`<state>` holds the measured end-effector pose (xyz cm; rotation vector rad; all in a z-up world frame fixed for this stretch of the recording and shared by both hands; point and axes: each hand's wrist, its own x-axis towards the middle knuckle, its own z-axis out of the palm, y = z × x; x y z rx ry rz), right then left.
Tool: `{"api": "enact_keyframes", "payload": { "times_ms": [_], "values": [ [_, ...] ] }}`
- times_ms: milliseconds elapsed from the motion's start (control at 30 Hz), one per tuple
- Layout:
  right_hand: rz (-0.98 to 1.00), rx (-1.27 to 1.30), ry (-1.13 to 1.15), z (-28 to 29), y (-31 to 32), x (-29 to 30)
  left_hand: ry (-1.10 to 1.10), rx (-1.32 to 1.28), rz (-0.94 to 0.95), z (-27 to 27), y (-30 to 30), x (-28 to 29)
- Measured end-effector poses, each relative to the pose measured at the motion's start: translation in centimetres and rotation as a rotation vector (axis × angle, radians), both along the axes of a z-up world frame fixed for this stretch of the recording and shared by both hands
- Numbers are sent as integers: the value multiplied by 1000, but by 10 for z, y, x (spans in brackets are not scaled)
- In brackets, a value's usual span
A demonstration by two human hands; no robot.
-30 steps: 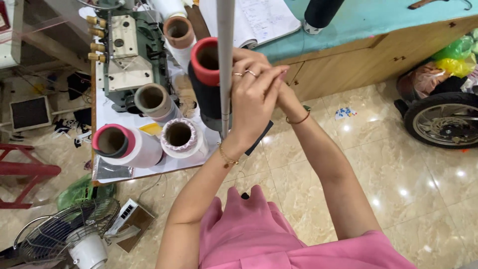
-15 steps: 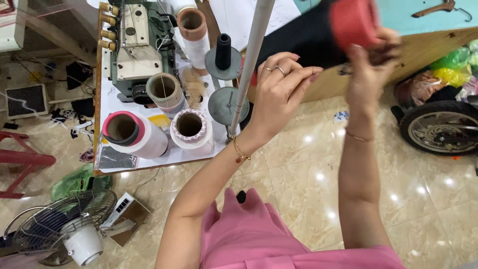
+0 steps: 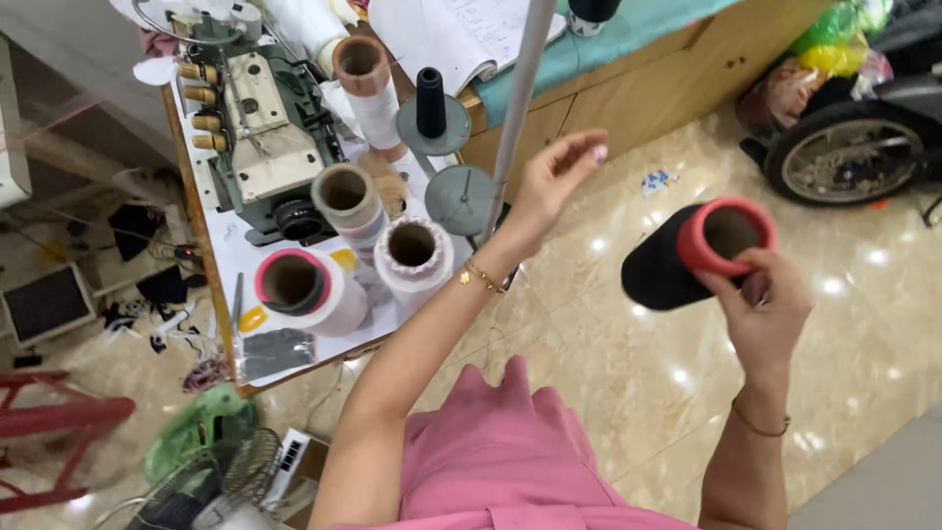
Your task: The recorder handles thread spools, takes floral patterned fabric out of a plastic bag, and examines the fabric.
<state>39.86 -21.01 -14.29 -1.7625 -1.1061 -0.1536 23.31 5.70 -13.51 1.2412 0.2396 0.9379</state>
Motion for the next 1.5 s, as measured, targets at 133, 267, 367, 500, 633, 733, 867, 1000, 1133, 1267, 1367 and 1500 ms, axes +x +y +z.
{"api": "enact_keyframes", "payload": {
  "times_ms": [133, 267, 367, 500, 633, 733, 867, 1000, 1133, 1267, 1367, 1500],
  "values": [
    [-26, -120, -58, -23, -16, -94, 143, -47, -281, -11, -48, -75],
    [29, -198, -63, -49, -16, -188, 181, 0, -429, -25, -95, -186],
    [133, -248, -14, -70, -17, -243, 298, 108, -338, -37, -119, -254],
    [250, -422, 120, -78, -13, -306, 321, -186, -270, -65, -138, -322],
    [480, -471, -5, -72, -3, -354, 430, -5, 5, -86, -146, -370],
    [606, -532, -75, -92, 6, -369, 489, 163, 234, -95, -153, -400],
    [751, -530, -49, -94, 21, -393, 824, 185, 389, -97, -158, -433],
    [938, -437, -119, -88, 32, -409, 993, 80, 355, -134, -160, -454],
    [1038, -417, -136, -94, 39, -413, 1052, 128, 288, -161, -161, -464],
    [1131, -494, -130, -106, 49, -419, 1236, 94, 299, -159, -173, -461],
    [1153, -599, -139, -115, 56, -423, 1081, 117, 416, -170, -174, -470],
    [1187, -604, -14, -112, 66, -430, 1179, 113, 382, -180, -163, -485]
  ]
}}
